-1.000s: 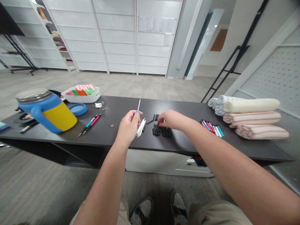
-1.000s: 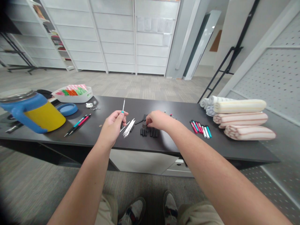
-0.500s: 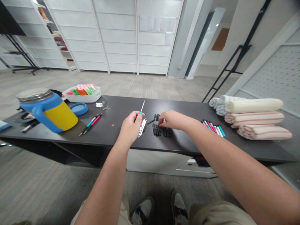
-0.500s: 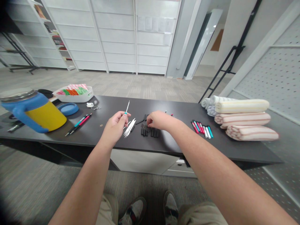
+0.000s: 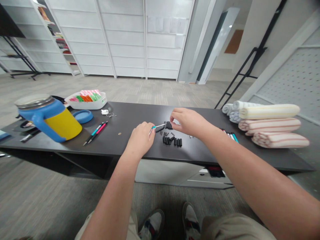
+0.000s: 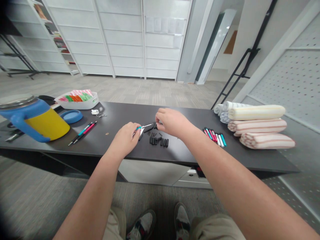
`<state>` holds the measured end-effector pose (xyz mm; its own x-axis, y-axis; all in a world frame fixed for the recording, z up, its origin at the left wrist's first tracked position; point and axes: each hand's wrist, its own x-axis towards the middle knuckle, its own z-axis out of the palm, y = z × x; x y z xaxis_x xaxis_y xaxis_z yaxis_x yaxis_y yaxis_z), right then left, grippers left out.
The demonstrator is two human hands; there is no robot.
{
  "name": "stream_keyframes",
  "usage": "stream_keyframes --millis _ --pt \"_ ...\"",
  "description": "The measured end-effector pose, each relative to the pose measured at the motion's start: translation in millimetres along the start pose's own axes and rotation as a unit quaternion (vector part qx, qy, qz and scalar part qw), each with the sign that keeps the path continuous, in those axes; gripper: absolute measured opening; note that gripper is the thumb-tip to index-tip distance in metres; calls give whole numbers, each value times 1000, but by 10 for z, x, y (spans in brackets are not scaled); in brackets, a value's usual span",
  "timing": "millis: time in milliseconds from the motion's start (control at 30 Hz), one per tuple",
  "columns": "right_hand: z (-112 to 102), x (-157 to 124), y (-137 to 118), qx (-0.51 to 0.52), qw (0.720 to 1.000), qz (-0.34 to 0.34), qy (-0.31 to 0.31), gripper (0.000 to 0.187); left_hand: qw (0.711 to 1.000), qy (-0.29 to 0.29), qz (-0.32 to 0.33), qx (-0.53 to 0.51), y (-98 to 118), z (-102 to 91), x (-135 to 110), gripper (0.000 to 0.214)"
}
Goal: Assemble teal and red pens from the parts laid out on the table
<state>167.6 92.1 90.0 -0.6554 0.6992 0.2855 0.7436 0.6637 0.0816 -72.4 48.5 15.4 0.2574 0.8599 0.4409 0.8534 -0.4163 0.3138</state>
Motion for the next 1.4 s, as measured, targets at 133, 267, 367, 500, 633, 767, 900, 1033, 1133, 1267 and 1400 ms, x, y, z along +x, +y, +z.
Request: stream_keyframes --millis 133,267,367,500,633,767,900,1033,1133,1267,1400 --pt "11 5 -11 -44 999 -12 -21 13 1000 -3 1 22 0 4 -1 23" --pt "41 -1 10 -60 997 -23 -34 14 1000 -5 0 30 1 6 4 24" --pt "42 -3 0 -65 997 -29 -39 14 1000 -10 2 29 19 1 7 23" --pt "38 7 -23 -70 996 -35 -41 15 1000 -11 3 26 40 6 3 23" --pt "49 20 -49 -78 995 -44 -41 16 1000 -12 6 24 40 8 -1 22" --pt "44 17 -86 -106 992 -58 -43 18 999 -16 6 40 37 -11 -4 22" --pt "7 6 -143 -144 986 -72 -51 20 997 -26 5 71 41 -21 -6 23" --pt "-21 19 -239 -162 981 -84 -59 16 996 -27 9 84 60 -13 -8 23" --pt "-16 42 -301 -156 982 -88 -64 16 996 -28 16 83 68 -8 -8 23" --pt "-24 52 -239 -120 988 -91 -45 18 999 -22 5 27 34 -7 4 22" --pt "-45 44 32 -46 999 -16 24 24 995 15 -27 -97 -26 -7 19 22"
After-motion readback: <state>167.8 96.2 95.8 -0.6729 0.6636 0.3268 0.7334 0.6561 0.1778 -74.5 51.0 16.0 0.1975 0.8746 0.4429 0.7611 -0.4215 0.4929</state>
